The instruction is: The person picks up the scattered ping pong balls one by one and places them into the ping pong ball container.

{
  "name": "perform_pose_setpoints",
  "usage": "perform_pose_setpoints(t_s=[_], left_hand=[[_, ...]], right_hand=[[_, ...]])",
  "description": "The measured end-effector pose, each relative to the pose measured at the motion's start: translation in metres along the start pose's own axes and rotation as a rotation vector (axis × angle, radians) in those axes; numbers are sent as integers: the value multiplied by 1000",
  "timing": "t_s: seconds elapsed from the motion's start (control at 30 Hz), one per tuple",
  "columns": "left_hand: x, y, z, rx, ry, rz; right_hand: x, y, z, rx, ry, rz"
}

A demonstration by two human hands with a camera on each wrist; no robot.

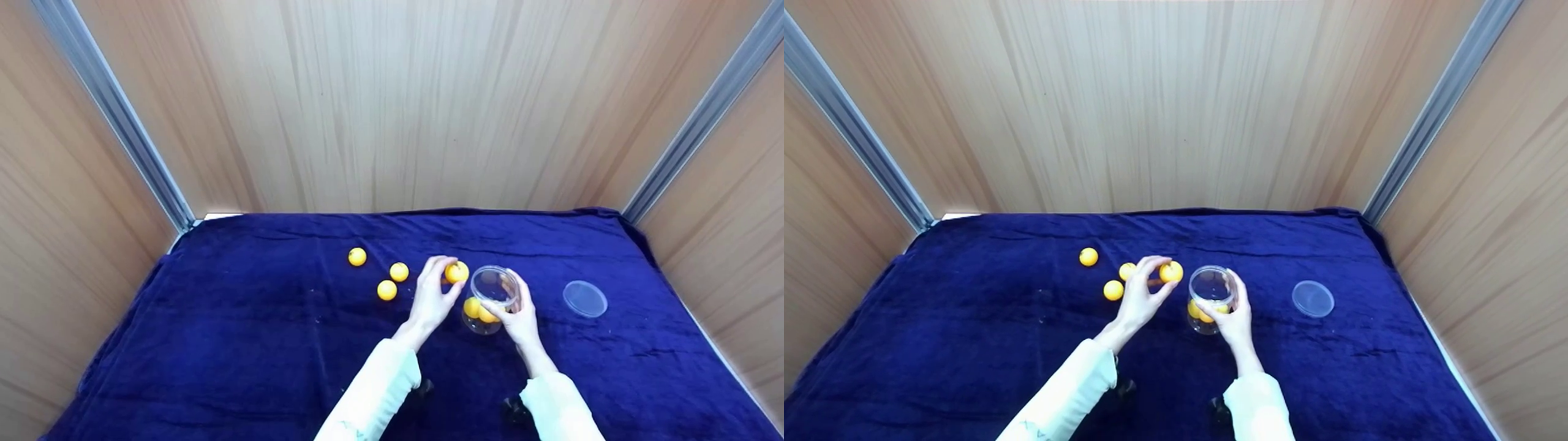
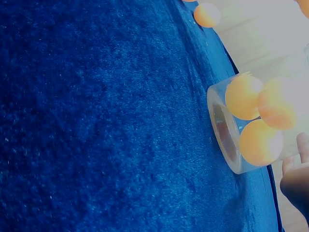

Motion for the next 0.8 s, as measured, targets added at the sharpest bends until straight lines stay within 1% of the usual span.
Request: perform_pose_setpoints(t_s=[0.1,0.3,0.4,0.5,0.57,0.63,0.7,0.8], left_hand=[[4,2,7,11,-16,7],[12,5,19,12,-51,6],[15,7,26,25,-72,4],[17,9,33,59,-88,9],[18,11,36,85,-97,15],[19,13,39,107,-102,24],[20,15,41,129,-111,27],[20,16,43,154,-119,21]], right_hand=[[0,2,-1,14,1,2],[0,5,-3,-7,-1,31],[0,-2,0,9,1,43],[-1,-15,4,55,10,41],[-1,-20,6,63,17,40],[0,-21,6,42,19,45],[0,-16,4,2,11,44],[0,-7,2,-20,-6,34]])
Point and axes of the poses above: each hand's wrist, its own x-axis towards the middle knuckle, its own z-axis out of the palm, y = z × x, the point moved 6 cm from there along x, towards the middle knuckle, and after that the axes turned 7 degrees about -y, right-handed, at the moved point
